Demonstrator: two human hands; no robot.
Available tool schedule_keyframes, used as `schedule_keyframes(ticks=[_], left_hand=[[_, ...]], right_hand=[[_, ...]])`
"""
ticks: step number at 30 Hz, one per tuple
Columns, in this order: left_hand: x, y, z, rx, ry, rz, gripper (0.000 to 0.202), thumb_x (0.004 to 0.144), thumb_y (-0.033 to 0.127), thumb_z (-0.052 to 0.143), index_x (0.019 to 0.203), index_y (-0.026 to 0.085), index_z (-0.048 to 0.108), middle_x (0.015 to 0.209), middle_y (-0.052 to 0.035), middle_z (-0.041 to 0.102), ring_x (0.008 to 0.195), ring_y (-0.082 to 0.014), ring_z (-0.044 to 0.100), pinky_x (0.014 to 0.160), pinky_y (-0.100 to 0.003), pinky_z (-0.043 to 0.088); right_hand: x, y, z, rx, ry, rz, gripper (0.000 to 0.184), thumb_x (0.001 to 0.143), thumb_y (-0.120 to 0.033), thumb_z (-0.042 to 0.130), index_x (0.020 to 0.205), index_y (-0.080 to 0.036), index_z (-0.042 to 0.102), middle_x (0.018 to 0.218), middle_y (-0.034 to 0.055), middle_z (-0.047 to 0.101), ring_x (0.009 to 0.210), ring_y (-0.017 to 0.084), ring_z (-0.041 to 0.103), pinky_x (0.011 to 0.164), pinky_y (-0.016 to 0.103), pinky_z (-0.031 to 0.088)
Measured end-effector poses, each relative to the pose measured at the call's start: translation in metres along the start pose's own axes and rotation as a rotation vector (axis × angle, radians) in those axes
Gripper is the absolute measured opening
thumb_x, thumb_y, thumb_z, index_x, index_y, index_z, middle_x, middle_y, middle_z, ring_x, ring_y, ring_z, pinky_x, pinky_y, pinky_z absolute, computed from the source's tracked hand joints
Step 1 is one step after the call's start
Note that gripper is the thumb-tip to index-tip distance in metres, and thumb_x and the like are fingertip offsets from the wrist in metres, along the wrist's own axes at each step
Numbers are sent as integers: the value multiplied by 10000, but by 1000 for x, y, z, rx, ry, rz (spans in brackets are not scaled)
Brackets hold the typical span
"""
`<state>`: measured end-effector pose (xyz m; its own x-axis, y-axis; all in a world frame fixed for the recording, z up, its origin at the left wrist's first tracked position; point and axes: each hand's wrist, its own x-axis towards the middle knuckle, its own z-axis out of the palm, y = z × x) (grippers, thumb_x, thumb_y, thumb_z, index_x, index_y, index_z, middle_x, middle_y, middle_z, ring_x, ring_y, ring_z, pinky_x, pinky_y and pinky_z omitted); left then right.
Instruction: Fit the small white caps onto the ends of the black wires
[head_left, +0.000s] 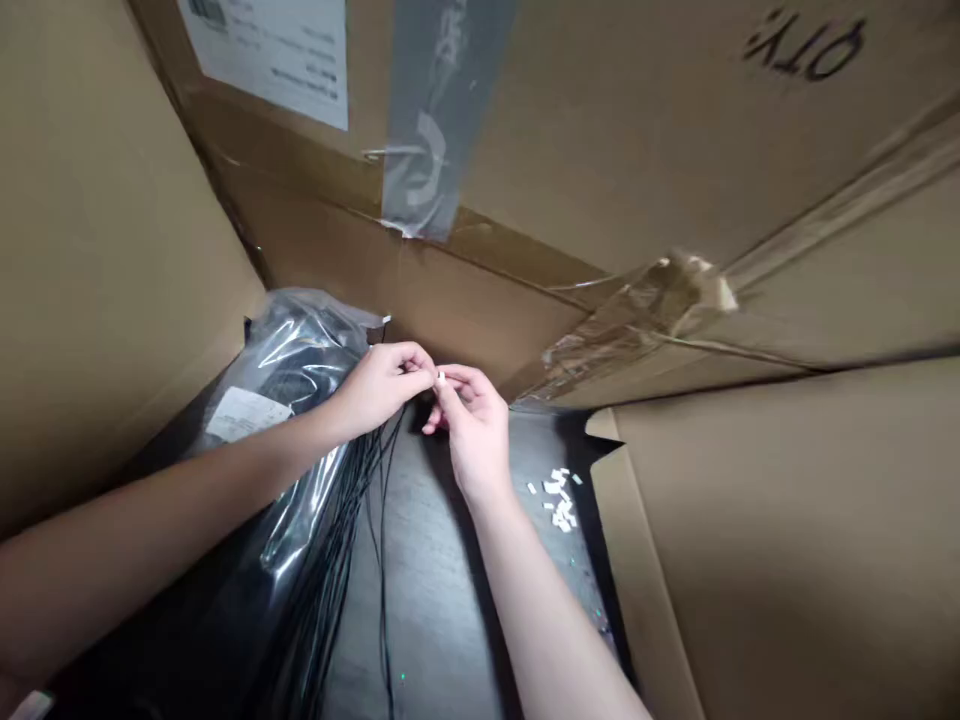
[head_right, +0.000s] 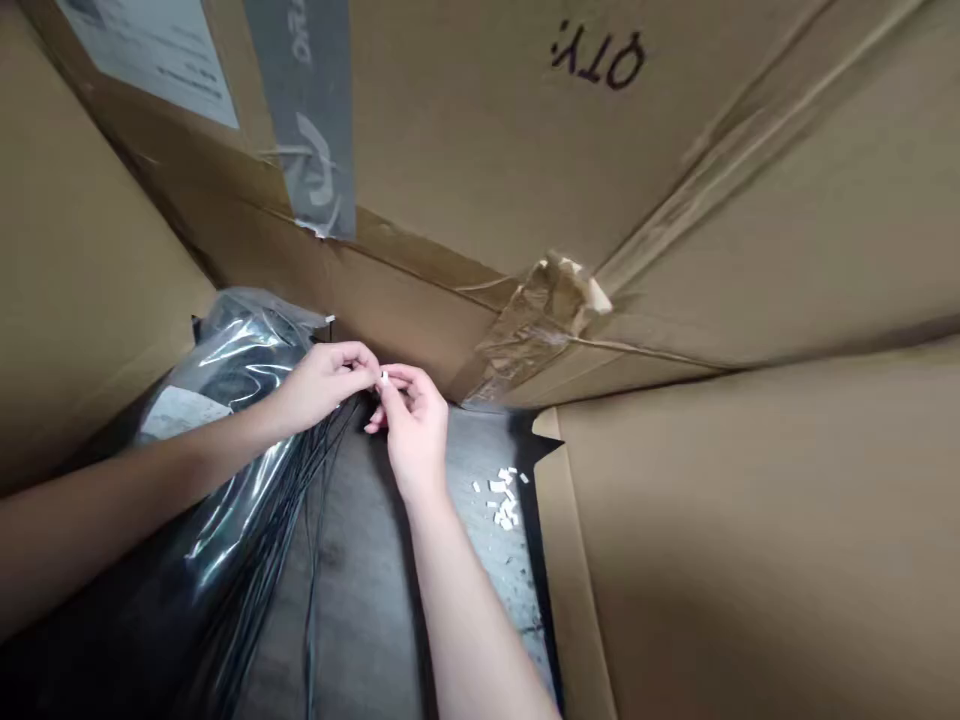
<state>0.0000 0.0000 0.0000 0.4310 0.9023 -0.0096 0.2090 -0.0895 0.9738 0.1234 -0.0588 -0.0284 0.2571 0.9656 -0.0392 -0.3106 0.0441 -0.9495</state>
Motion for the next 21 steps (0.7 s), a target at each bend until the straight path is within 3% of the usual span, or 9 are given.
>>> schedule_keyframes(ticks=[6, 14, 21], left_hand=[[3, -5, 0, 1, -12, 15, 112, 770, 223, 582, 706, 142, 627, 660, 13, 640, 630, -114, 576, 632, -231, 435], [1, -6, 0, -18, 3, 25, 99, 779, 221, 627, 741, 135, 659, 622, 23, 639, 582, -95, 576, 575, -208, 423], [0, -4, 2, -162, -42, 4, 116, 793, 231, 639, 763, 131, 687, 612, -18, 693, 599, -144, 667, 597, -238, 502]], right_hand=[[2, 0, -1, 23, -14, 18, 181, 814, -338, 675, 892, -178, 638, 671, -57, 602, 451, 49, 495, 435, 192, 521], [5, -1, -3, 55, -36, 68, 264, 739, -342, 755, 927, -181, 663, 713, -40, 627, 477, 59, 528, 417, 188, 497], [5, -3, -2, 78, -18, 59, 248, 728, -316, 759, 924, -174, 706, 687, -34, 631, 473, 60, 524, 413, 192, 496]])
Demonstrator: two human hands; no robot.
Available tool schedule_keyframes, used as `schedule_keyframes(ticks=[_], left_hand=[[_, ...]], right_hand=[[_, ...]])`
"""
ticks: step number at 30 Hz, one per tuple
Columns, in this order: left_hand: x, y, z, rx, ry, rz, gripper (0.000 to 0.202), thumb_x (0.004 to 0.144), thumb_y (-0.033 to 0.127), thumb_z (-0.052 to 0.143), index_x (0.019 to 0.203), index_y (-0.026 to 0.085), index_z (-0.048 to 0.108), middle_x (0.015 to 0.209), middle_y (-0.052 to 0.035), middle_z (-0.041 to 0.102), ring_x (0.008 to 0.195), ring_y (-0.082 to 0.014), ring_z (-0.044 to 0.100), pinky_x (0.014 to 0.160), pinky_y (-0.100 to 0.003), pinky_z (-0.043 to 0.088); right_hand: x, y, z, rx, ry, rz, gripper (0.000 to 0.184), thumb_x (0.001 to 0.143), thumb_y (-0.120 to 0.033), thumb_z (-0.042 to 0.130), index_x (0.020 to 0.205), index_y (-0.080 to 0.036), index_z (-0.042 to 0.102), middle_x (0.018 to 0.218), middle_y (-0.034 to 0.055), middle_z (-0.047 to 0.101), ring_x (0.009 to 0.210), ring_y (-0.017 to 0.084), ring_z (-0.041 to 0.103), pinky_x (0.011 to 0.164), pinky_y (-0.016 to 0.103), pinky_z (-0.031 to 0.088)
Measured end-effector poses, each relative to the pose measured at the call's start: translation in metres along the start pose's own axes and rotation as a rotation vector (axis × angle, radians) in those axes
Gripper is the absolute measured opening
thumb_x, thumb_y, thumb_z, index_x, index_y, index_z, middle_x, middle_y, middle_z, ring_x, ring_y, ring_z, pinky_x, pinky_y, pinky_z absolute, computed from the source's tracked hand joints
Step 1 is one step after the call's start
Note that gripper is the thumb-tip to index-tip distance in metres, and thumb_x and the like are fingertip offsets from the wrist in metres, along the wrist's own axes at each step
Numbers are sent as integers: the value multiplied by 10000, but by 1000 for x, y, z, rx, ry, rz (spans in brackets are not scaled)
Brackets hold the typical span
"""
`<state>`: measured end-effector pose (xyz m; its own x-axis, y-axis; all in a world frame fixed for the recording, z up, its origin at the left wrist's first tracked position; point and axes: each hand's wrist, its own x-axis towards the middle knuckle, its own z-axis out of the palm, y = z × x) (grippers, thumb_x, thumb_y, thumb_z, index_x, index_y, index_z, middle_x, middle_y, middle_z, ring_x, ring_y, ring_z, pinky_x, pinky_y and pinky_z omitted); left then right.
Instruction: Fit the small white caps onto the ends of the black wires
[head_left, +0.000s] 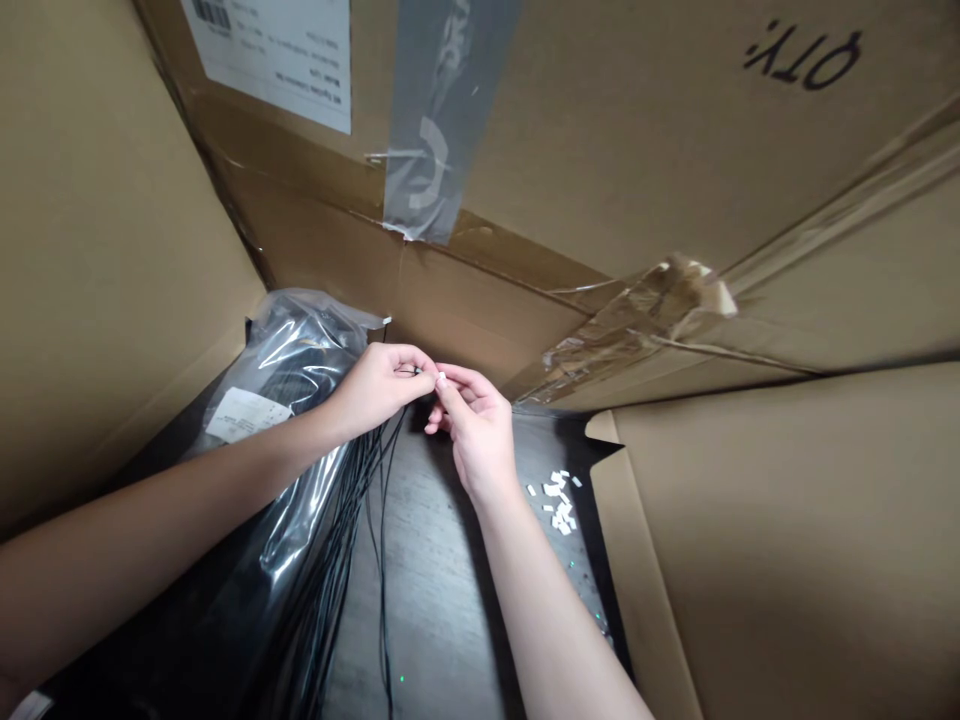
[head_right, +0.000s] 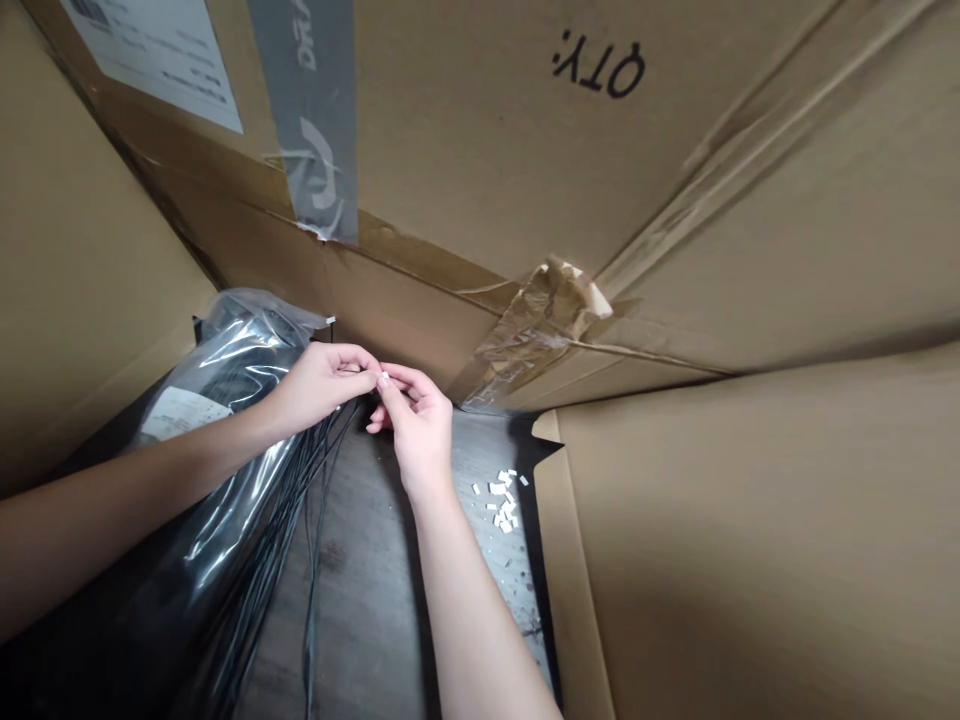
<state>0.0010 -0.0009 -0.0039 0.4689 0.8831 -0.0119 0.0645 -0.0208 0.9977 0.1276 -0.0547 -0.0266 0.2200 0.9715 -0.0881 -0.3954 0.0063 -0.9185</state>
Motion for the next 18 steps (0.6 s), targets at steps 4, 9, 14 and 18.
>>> schedule_keyframes(ticks=[4, 9, 14, 18], left_hand=[[0, 0, -2, 67, 39, 3, 115, 772, 214, 656, 774, 122, 723, 624, -20, 698, 564, -120, 633, 544, -209, 459], [-1, 3, -4, 170, 43, 38, 141, 773, 224, 660, 771, 117, 753, 587, -6, 672, 516, -91, 558, 505, -193, 400], [-3, 7, -3, 172, 33, 40, 149, 769, 216, 653, 776, 121, 768, 582, -4, 670, 490, -80, 526, 479, -188, 365], [-3, 5, -3, 269, 56, 70, 141, 748, 208, 657, 750, 125, 771, 569, 3, 648, 475, -66, 451, 455, -191, 303]], right_hand=[[-1, -2, -1, 7, -8, 4, 235, 723, -315, 762, 905, -178, 704, 692, -35, 636, 473, 62, 530, 413, 195, 495], [-1, -1, -2, 9, -19, 0, 216, 740, -320, 742, 900, -183, 695, 654, -46, 617, 482, 72, 540, 422, 201, 502], [-3, 0, 0, -17, 24, -6, 245, 736, -364, 751, 864, -173, 668, 624, -48, 602, 471, 81, 543, 404, 205, 507], [-3, 0, 0, -73, 47, -7, 284, 733, -415, 754, 810, -165, 644, 566, -51, 581, 441, 89, 538, 366, 202, 496]])
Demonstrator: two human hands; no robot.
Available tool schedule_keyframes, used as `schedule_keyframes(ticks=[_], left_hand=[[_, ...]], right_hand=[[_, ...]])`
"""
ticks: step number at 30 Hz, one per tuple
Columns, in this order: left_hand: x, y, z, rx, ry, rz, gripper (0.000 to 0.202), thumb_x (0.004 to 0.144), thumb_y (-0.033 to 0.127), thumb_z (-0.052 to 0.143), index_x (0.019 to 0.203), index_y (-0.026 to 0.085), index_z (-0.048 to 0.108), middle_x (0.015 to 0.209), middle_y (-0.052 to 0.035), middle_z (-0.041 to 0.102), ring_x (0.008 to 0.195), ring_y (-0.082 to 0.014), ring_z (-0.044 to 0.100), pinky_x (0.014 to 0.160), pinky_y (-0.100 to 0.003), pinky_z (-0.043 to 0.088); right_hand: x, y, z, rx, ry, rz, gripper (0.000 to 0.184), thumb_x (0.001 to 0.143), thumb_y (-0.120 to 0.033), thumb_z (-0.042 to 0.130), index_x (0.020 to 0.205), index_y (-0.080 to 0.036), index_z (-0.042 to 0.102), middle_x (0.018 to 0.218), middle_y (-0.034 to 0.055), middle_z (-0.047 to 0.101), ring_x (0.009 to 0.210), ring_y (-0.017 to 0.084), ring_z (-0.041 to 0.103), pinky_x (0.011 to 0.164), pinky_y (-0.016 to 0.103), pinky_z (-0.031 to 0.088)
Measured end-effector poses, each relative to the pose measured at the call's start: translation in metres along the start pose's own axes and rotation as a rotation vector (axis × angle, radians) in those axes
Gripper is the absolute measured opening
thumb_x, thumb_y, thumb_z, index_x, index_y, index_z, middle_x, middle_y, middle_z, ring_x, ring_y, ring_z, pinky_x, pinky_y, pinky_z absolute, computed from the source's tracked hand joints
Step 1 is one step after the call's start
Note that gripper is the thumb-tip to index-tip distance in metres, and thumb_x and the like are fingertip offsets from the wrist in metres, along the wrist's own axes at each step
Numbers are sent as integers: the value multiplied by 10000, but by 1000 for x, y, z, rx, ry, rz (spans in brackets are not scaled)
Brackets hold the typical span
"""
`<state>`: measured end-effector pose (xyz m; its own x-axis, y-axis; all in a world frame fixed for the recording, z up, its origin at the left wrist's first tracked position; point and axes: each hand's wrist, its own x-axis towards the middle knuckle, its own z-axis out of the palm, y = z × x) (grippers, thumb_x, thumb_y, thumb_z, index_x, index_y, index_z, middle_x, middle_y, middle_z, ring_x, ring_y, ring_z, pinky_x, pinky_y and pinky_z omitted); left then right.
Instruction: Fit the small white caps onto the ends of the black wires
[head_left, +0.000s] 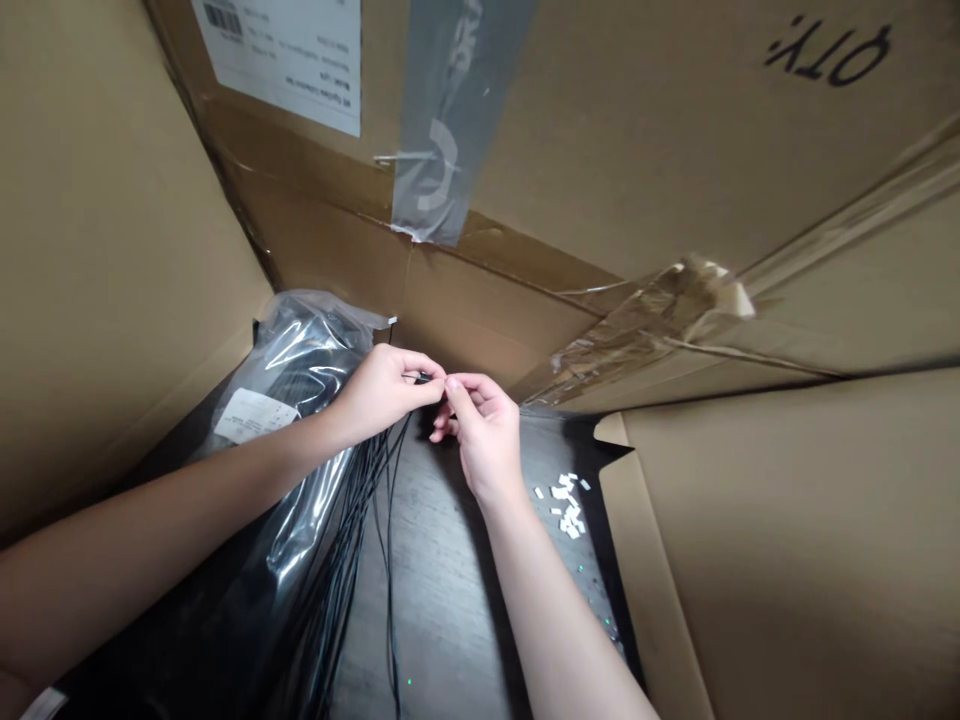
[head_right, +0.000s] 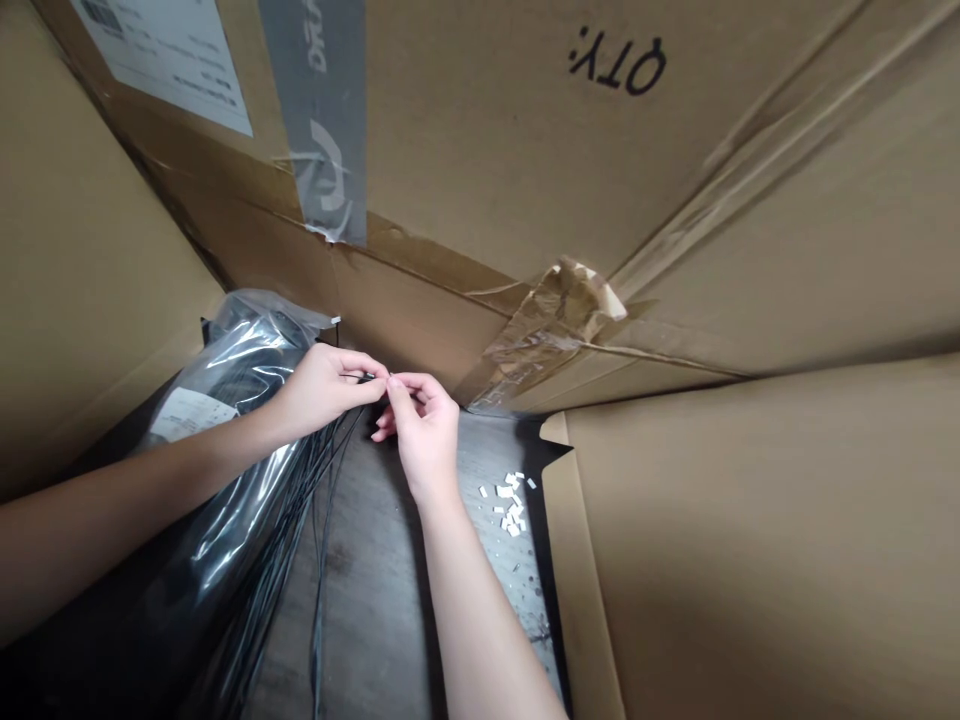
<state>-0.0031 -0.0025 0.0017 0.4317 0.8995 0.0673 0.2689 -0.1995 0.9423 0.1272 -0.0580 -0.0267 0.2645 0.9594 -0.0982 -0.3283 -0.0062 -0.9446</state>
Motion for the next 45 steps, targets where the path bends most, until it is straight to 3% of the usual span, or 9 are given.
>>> schedule_keyframes(ticks=[4, 11, 17, 24, 28, 34, 39, 42, 45], left_hand=[[0, 0, -1, 70, 25, 26, 141, 736, 184, 639, 737, 124, 766, 570, 13, 636, 480, -59, 392, 462, -197, 281], [1, 0, -2, 113, -26, 71, 153, 737, 201, 627, 709, 136, 762, 586, 2, 642, 517, -83, 437, 495, -212, 308], [-2, -1, 0, 225, 17, 85, 152, 759, 257, 644, 687, 143, 716, 445, 65, 445, 446, -66, 289, 465, -221, 228], [-5, 2, 2, 319, 8, 226, 162, 830, 232, 593, 753, 161, 717, 440, 76, 436, 427, -68, 319, 503, -229, 277], [-5, 1, 2, 317, 18, 233, 169, 843, 239, 594, 778, 158, 728, 449, 69, 442, 433, -69, 335, 495, -229, 277], [-4, 5, 1, 120, -4, 100, 147, 801, 229, 609, 714, 146, 694, 470, 56, 484, 427, -59, 323, 442, -212, 240], [-5, 1, 0, 26, 90, 38, 71, 716, 167, 639, 655, 136, 658, 468, 59, 470, 432, -49, 323, 434, -199, 226], [-4, -2, 1, -17, 124, 32, 104, 747, 218, 652, 706, 129, 687, 521, 30, 559, 455, -61, 409, 450, -196, 300], [-2, -1, 2, -69, 73, 44, 150, 784, 262, 655, 773, 125, 715, 695, -29, 700, 574, -96, 574, 557, -207, 445]], right_hand=[[1, 1, -2, -53, -27, 35, 303, 746, -440, 742, 780, -159, 633, 510, -60, 555, 401, 88, 524, 346, 199, 487], [1, -3, -3, -109, -62, 51, 359, 733, -494, 744, 708, -172, 588, 490, -64, 541, 385, 90, 532, 348, 203, 503], [-1, -10, 0, -244, -58, 142, 459, 768, -572, 666, 588, -190, 486, 403, -76, 469, 263, 65, 409, 223, 169, 348], [0, -12, 1, -150, -90, 231, 454, 747, -573, 648, 573, -206, 447, 407, -99, 381, 274, 76, 417, 200, 172, 319], [1, -9, 1, -114, -81, 208, 408, 769, -530, 627, 589, -204, 460, 441, -91, 406, 299, 78, 433, 220, 182, 354], [-2, -3, 5, -73, -76, 115, 365, 796, -506, 615, 639, -204, 484, 503, -76, 446, 363, 67, 427, 263, 165, 368], [0, -7, -4, 126, 57, 61, 365, 814, -473, 609, 635, -216, 421, 541, -87, 395, 388, 57, 397, 314, 167, 384], [1, -7, -8, 82, -17, 63, 370, 804, -498, 637, 657, -211, 456, 556, -78, 427, 401, 66, 424, 329, 183, 403], [1, -5, -6, -11, -86, 65, 392, 800, -573, 628, 722, -198, 541, 586, -60, 483, 419, 73, 446, 344, 196, 434]])
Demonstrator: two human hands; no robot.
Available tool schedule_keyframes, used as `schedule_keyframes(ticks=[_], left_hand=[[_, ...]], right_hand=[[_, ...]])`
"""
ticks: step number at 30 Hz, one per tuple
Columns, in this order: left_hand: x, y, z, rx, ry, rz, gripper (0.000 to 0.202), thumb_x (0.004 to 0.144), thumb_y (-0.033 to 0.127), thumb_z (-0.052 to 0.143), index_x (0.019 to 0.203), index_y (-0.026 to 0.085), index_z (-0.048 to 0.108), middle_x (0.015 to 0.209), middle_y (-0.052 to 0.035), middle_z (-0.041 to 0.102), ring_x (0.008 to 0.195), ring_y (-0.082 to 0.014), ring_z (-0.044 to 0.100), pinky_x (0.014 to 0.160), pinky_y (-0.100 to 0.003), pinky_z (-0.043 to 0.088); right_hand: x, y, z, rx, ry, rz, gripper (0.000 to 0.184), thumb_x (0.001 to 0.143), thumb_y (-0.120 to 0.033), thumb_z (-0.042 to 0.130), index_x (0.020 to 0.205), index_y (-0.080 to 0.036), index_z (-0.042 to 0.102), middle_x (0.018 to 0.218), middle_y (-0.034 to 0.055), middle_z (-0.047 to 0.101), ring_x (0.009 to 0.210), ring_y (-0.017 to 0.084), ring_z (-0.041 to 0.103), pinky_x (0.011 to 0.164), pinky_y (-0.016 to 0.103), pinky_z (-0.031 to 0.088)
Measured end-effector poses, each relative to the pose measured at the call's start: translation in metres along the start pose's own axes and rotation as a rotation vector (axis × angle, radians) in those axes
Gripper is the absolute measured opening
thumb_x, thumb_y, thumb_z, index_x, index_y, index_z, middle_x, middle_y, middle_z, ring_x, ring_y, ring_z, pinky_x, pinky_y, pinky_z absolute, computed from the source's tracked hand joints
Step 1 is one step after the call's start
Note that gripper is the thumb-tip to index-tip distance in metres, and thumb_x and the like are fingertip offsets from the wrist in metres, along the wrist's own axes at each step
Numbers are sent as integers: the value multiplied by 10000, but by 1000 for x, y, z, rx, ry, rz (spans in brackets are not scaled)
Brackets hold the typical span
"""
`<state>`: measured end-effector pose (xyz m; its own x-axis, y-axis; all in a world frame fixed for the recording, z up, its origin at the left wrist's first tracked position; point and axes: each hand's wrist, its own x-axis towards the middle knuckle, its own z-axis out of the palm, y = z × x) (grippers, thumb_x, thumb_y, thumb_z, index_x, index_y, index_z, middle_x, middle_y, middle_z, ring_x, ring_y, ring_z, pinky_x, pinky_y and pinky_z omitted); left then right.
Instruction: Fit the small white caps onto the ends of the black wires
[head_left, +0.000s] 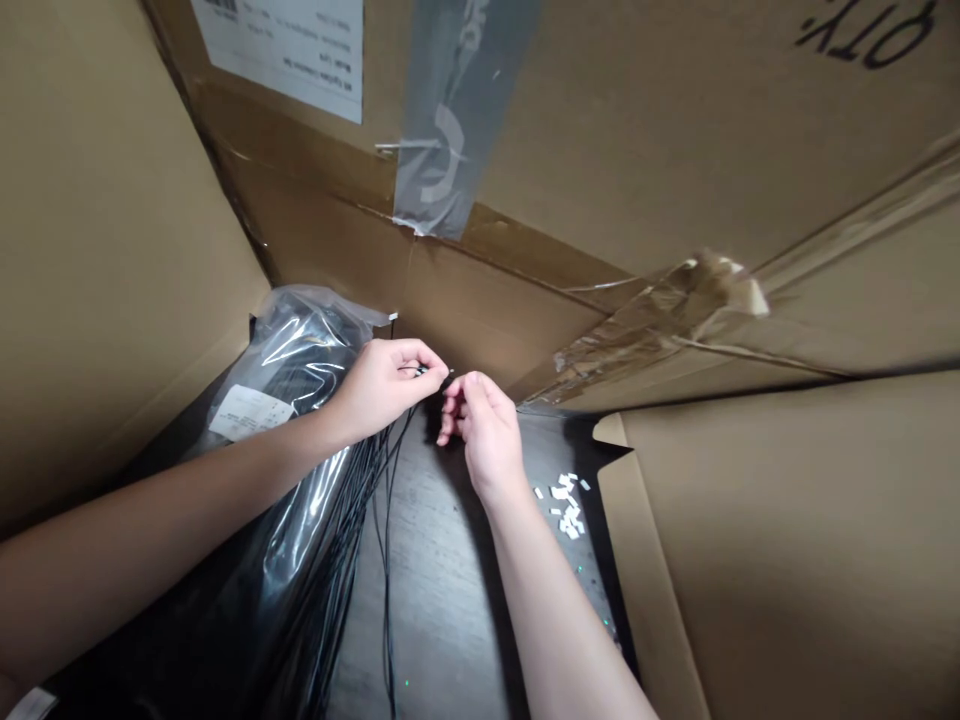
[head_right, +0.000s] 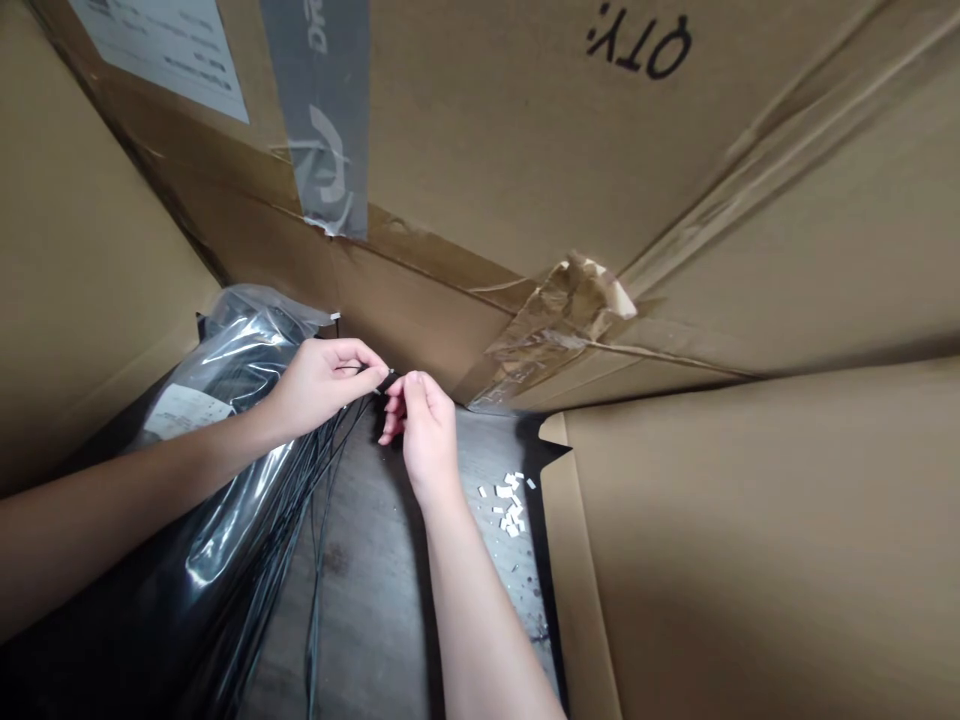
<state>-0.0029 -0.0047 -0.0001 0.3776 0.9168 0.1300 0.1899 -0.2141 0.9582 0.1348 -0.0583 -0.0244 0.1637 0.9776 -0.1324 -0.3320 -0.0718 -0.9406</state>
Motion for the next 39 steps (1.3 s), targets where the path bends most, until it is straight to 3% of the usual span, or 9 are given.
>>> schedule_keyframes(ticks=[2, 8, 15, 20, 24, 29, 39], left_hand=[[1, 1, 1, -18, -33, -8, 141, 793, 251, 651, 786, 126, 717, 717, -36, 720, 601, -104, 612, 592, -209, 480], [0, 3, 2, -33, -64, 0, 122, 803, 227, 647, 778, 129, 716, 614, -18, 682, 521, -86, 570, 511, -190, 429], [0, 3, 0, 60, -57, 21, 144, 791, 250, 659, 776, 129, 735, 528, 12, 607, 434, -51, 327, 421, -200, 234], [1, 3, 0, 97, -40, 33, 153, 788, 259, 656, 775, 130, 737, 460, 54, 468, 439, -52, 253, 431, -214, 182], [1, 2, 1, 95, -73, 24, 115, 760, 221, 668, 810, 134, 724, 472, 69, 419, 449, -53, 251, 439, -213, 177], [0, -1, 2, 38, -134, 23, 114, 793, 213, 642, 863, 131, 683, 547, 48, 483, 488, -62, 342, 464, -200, 249], [-1, 1, -1, 130, -120, 23, 105, 806, 242, 641, 830, 142, 664, 505, 93, 292, 474, -63, 235, 469, -219, 166]], right_hand=[[0, 2, 2, -24, -18, -15, 409, 796, -597, 625, 753, -194, 571, 607, -55, 499, 428, 75, 450, 349, 201, 445], [1, 3, 1, -59, -48, -45, 387, 823, -551, 618, 688, -190, 581, 586, -49, 500, 435, 68, 432, 380, 191, 445], [2, 1, 1, -81, -71, -57, 355, 811, -524, 627, 695, -189, 628, 605, -32, 533, 443, 73, 433, 384, 197, 431], [2, 2, 2, -140, -47, -58, 394, 814, -538, 620, 642, -183, 607, 538, -39, 501, 414, 72, 424, 374, 193, 421], [2, 1, 3, -102, -30, -48, 364, 788, -523, 652, 684, -174, 655, 568, -37, 521, 421, 67, 425, 363, 190, 427], [3, -2, 3, -42, -36, -1, 335, 771, -487, 678, 799, -156, 720, 582, -36, 540, 430, 65, 428, 362, 187, 424], [-2, -1, 3, 8, 17, -27, 247, 732, -415, 713, 772, -188, 625, 555, -73, 519, 443, 78, 479, 386, 189, 444]])
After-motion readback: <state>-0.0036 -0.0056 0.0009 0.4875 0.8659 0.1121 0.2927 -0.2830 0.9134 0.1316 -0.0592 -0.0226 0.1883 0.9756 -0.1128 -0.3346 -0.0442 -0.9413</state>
